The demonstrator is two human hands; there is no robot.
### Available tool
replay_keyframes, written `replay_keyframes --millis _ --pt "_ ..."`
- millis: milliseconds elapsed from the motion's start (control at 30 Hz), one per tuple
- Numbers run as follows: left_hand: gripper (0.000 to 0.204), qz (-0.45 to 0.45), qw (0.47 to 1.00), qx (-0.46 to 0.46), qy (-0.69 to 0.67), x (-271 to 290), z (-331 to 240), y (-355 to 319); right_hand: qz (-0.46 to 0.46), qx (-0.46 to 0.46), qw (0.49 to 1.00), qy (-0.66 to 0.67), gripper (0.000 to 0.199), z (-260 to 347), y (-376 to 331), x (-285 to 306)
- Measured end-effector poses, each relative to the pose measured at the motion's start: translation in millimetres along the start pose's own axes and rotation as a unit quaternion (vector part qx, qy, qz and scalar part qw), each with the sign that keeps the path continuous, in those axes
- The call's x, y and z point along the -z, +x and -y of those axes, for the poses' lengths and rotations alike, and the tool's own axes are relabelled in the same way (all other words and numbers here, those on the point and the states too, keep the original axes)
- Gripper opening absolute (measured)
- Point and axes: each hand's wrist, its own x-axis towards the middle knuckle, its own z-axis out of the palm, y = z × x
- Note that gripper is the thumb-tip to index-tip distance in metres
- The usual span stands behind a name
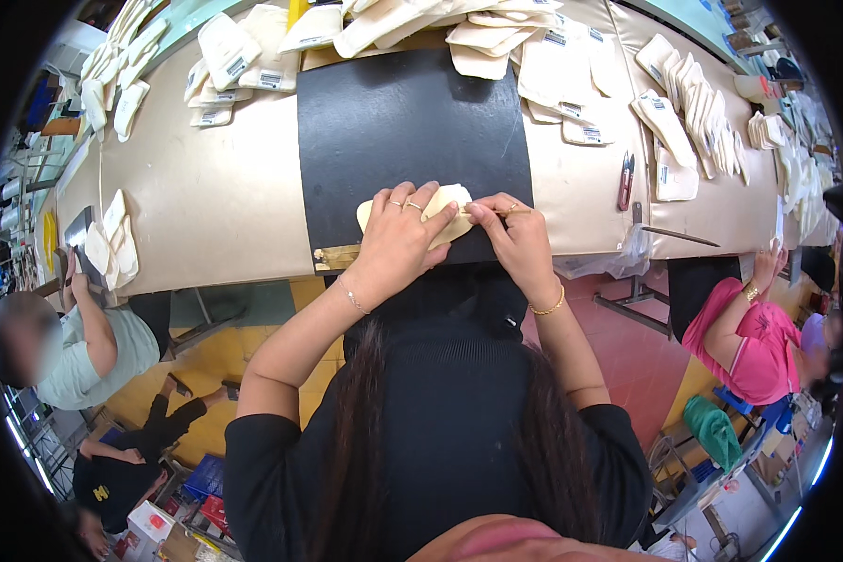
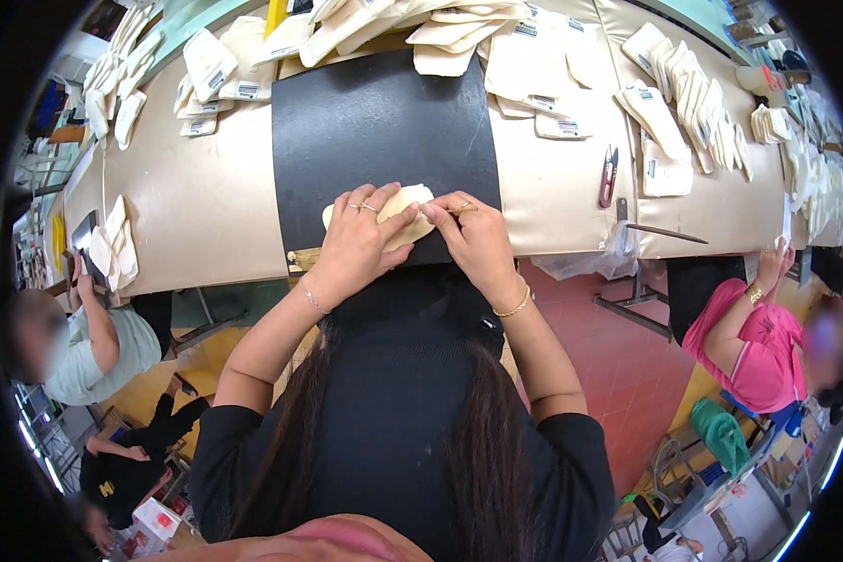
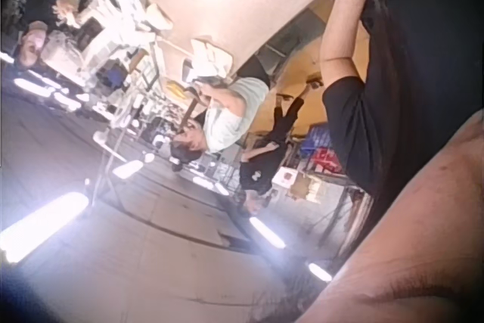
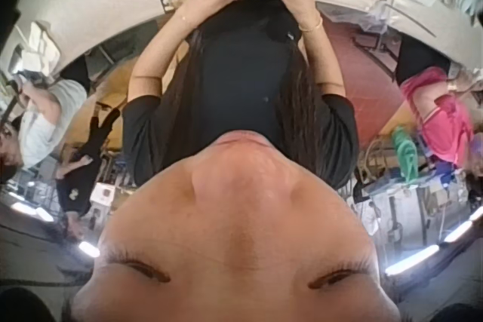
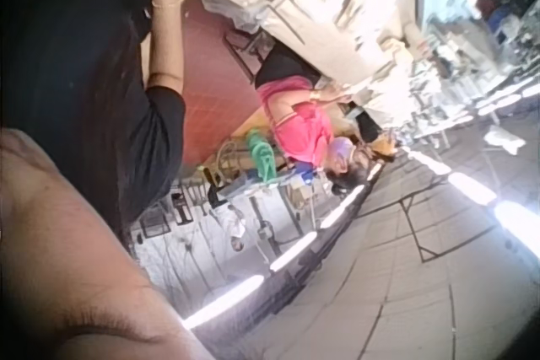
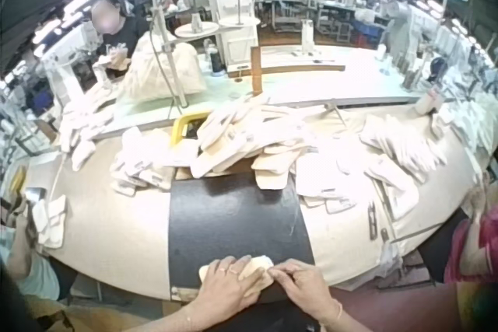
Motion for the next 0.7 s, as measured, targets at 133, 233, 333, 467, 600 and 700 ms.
replay_keyframes --millis 133,233,333,467,600,700 --pt "0.051 -0.02 1.0 0.001 -0.024 -4 2 -4 -0.034 -0.026 0.999 -0.018 0.02 1 7 -10" --pt "0.054 -0.02 0.998 0.007 -0.055 -7 4 -5 -0.031 0.045 0.995 -0.087 0.018 -2 11 -12" --pt "0.052 -0.038 0.998 0.002 -0.049 -7 4 -6 -0.037 0.082 0.988 -0.125 0.014 -1 14 -14" --pt "0.047 -0.027 0.999 0.01 -0.041 -5 2 -4 0.005 0.107 0.98 -0.167 0.011 3 16 -11" --pt "0.048 -0.006 0.999 0.013 -0.038 -4 1 -4 0.064 0.093 0.98 -0.162 0.009 4 19 -2" --pt "0.049 -0.012 0.999 0.017 -0.038 -3 0 -3 0.047 0.098 0.978 -0.178 0.008 4 21 -8"
